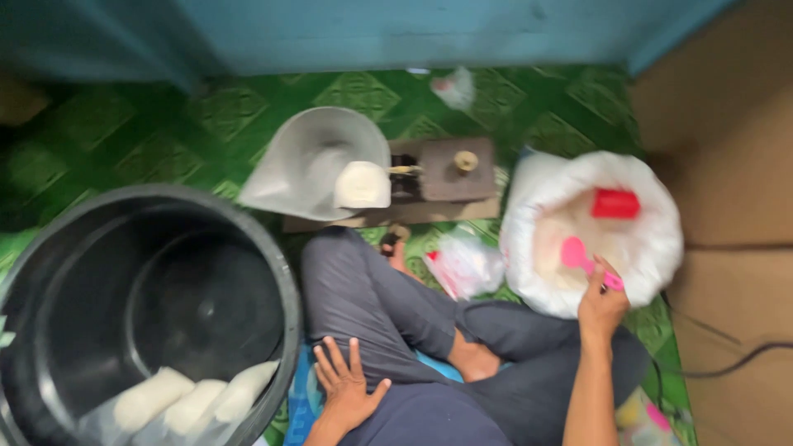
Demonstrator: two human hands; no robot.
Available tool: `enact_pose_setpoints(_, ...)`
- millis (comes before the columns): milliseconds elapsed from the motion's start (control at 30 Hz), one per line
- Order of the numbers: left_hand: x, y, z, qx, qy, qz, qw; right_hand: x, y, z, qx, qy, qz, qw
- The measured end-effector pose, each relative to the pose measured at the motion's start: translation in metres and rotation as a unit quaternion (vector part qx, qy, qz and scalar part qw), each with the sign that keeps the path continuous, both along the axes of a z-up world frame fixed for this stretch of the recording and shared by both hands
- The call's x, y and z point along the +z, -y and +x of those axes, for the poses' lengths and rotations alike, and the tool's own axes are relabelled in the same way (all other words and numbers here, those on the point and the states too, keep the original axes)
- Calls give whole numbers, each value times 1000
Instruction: The person scoops white powder from a large bag into small plastic pouches using a pink scoop and then seals the pouches by hand.
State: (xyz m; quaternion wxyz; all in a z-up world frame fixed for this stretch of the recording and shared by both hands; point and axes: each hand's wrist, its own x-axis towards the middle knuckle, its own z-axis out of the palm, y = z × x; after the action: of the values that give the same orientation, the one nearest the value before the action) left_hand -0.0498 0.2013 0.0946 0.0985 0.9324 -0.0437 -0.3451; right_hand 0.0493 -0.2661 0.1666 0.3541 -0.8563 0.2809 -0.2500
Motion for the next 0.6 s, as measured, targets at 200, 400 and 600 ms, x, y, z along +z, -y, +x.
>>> enact_pose_setpoints(200,35,10,23,21,-152,38,987,-2,15,-14,-99,73,164,979)
enact_pose_setpoints(400,24,13,20,28,-139,68,988,-38,22,-23,-85,112,233,962)
enact_pose_setpoints(600,9,13,13,39,-119,107,986,-37,18,-19,-97,133,287,944)
